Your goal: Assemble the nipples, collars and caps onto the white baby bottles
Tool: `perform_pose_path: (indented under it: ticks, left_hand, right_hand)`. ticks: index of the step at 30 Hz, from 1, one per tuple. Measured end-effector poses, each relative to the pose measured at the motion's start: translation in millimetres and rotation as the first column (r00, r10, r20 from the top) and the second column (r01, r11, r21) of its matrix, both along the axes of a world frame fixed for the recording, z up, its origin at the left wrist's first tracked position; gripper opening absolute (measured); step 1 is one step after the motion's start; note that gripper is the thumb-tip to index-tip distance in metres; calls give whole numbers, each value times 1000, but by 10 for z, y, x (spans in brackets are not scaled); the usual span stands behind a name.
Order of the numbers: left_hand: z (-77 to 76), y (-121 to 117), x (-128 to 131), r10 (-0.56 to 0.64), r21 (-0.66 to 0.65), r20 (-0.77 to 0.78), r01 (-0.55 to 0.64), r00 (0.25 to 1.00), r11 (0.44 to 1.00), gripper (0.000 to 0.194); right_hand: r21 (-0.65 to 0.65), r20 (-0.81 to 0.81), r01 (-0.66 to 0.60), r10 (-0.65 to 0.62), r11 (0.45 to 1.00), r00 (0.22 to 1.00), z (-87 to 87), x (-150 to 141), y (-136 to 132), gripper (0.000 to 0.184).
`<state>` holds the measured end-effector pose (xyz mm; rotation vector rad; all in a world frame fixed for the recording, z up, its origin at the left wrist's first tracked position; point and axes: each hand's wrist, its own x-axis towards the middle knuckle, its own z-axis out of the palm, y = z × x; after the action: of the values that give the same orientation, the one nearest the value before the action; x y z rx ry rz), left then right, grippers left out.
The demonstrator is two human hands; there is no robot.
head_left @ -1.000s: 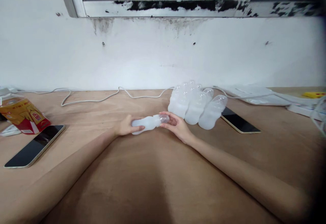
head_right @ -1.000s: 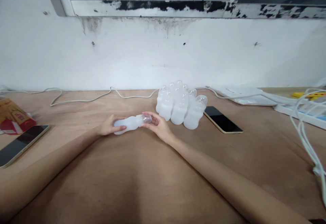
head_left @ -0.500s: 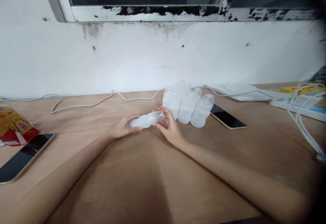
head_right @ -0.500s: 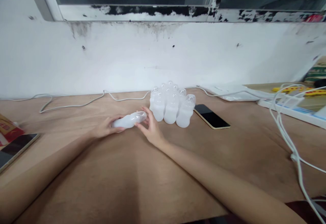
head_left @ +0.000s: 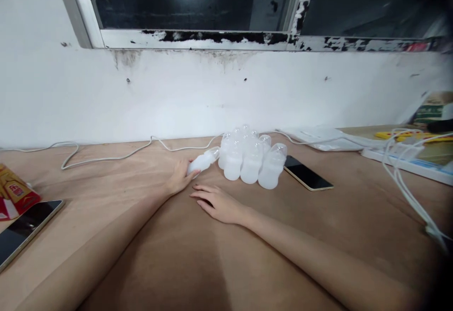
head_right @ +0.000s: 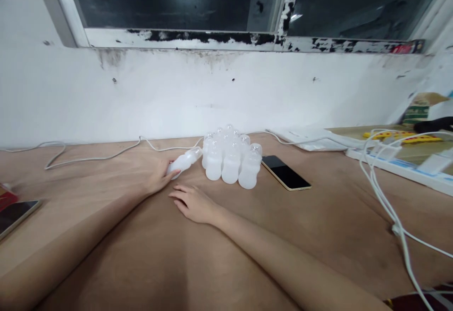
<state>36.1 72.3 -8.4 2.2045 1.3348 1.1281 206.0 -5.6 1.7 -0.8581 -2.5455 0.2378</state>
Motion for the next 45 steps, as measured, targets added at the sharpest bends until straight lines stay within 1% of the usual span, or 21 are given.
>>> perform_pose_path:
  ticks: [3, 6, 8, 10, 12, 14, 19, 24, 27, 30, 33, 34, 35, 37, 38, 40, 41, 43, 45]
  left_hand:
    - [-8, 93, 104, -44, -28, 63, 46, 997, 999, 41]
    - [-41, 144, 80, -70, -39, 133, 76, 989, 996, 40]
    - [-54, 130, 46, -138, -50, 183, 149, 973, 988, 41]
    - [-47, 87, 50, -226, -67, 222, 246, 948, 967, 42]
    - [-21, 47, 111, -301, -83, 235, 328, 924, 941, 41]
    - [12, 41, 211, -339, -81, 224, 364, 914, 928, 40]
    - [38, 144, 424, -278, -6, 130, 281, 952, 960, 38]
    - [36, 153, 463, -257, -14, 120, 260, 959, 965, 40]
    - [44, 126, 476, -265, -19, 131, 269, 955, 963, 40]
    - [34, 128, 514, -302, -22, 152, 308, 941, 951, 41]
    - [3, 132, 525, -335, -18, 171, 343, 927, 939, 48]
    - [-9, 117, 502, -317, -19, 152, 324, 936, 946, 50]
    - [-21, 88, 458, -280, -21, 94, 283, 955, 959, 51]
    - [-38, -24, 300, -171, -21, -89, 170, 981, 985, 47]
    - [-41, -107, 190, -131, -16, -227, 130, 965, 991, 44]
    - [-29, -311, -64, -162, -39, -330, 158, 930, 987, 39]
    - [-12, -420, -189, -167, -45, -425, 163, 890, 986, 42]
    - [37, -616, -392, -202, -88, -554, 184, 807, 979, 48]
    - [85, -749, -504, -217, -109, -617, 191, 756, 975, 51]
  right_hand:
    - [13, 13, 13, -13, 1000, 1000, 7, -10, -14, 32]
    - [14, 15, 13, -13, 1000, 1000, 12, -16, -14, 32]
    - [25, 14, 13, -13, 1000, 1000, 11, -24, -11, 32]
    - [42, 2, 13, -13, 999, 1000, 8, -34, -8, 31]
    - [60, -16, 12, -11, 998, 1000, 2, -42, -5, 31]
    - [73, -28, 9, -7, 997, 1000, -4, -47, -4, 30]
    - [59, -31, -3, 5, 998, 1000, -9, -44, -2, 32]
    - [61, -30, -4, 6, 998, 1000, -12, -42, 5, 31]
    - [55, -25, -6, 7, 998, 1000, -15, -40, 9, 31]
    - [47, -29, -5, 7, 999, 1000, -10, -39, 4, 32]
    - [44, -25, -5, 6, 999, 1000, 6, -40, -7, 33]
    - [42, -18, -5, 6, 999, 1000, 11, -40, -10, 33]
    - [44, -8, -2, 2, 999, 1000, 14, -39, -12, 33]
    - [57, 23, 16, -17, 998, 1000, 14, -30, -11, 34]
    - [64, 40, 40, -43, 997, 998, 10, -21, -8, 34]
    - [61, 87, 88, -93, 994, 992, -3, 8, 5, 38]
    - [46, 122, 93, -98, 995, 988, -10, 27, 13, 42]
    - [1, 197, 65, -64, 998, 978, -17, 68, 31, 51]
    - [-33, 252, 21, -12, 999, 968, -16, 101, 44, 58]
